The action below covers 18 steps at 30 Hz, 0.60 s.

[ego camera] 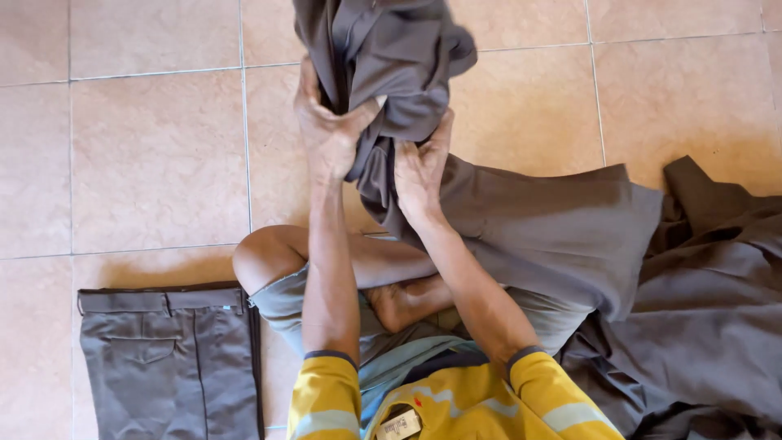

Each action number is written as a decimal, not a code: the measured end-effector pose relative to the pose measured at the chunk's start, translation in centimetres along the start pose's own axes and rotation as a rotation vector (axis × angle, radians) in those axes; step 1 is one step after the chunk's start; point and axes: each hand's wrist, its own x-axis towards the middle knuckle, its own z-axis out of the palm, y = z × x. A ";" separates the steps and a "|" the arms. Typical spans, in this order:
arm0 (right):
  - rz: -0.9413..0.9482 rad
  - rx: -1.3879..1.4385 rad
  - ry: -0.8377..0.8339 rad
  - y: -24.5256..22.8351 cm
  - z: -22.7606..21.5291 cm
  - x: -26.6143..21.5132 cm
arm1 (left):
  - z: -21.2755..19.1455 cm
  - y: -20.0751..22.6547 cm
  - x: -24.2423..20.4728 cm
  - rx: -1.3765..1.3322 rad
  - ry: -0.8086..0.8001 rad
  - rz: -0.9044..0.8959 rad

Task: A person sitting on the floor folds multiple pairs of brown pants.

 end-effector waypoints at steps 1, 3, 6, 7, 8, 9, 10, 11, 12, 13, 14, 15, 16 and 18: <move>-0.017 0.119 0.028 -2.1 1.1 0.2 | 0.0 2.7 1.6 -0.055 -0.144 0.122; -0.037 0.244 0.053 -5.1 2.5 0.9 | 0.3 5.8 4.0 -0.106 -0.289 0.250; -0.095 0.279 0.124 -5.2 2.6 1.7 | 1.3 6.1 5.7 0.001 -0.348 0.353; -0.010 0.161 0.221 -3.7 2.1 1.9 | 1.7 5.7 5.7 0.261 -0.274 0.387; 0.073 0.041 0.316 -2.1 1.4 2.3 | 2.3 5.1 5.8 0.519 -0.194 0.418; 0.072 0.043 0.314 0.4 -0.3 1.6 | 2.1 1.0 4.4 0.521 -0.193 0.420; 0.214 -0.051 0.264 2.9 -2.1 0.8 | 1.8 -3.2 3.0 0.828 -0.140 0.291; 0.354 -0.146 0.211 5.5 -3.9 0.2 | 1.6 -7.5 1.7 1.130 -0.086 0.152; 0.353 -0.147 0.211 7.4 -6.5 -1.0 | 2.0 -6.7 -1.2 1.129 -0.085 0.153; 0.518 -0.349 0.103 9.5 -9.1 -2.1 | 2.3 -6.1 -4.0 0.978 -0.036 -0.008; 0.686 -0.553 -0.008 11.6 -11.8 -3.5 | 2.5 -5.5 -6.9 0.826 0.009 -0.171; 0.690 -0.554 -0.008 11.7 -13.0 -3.3 | 2.8 -7.5 -10.0 0.827 0.008 -0.174; 0.608 -0.652 -0.019 11.8 -14.4 -3.5 | 3.1 -9.4 -13.6 0.842 -0.062 -0.168; 0.536 -0.753 -0.039 12.5 -16.8 -2.9 | 3.8 -12.5 -19.4 0.858 -0.131 -0.176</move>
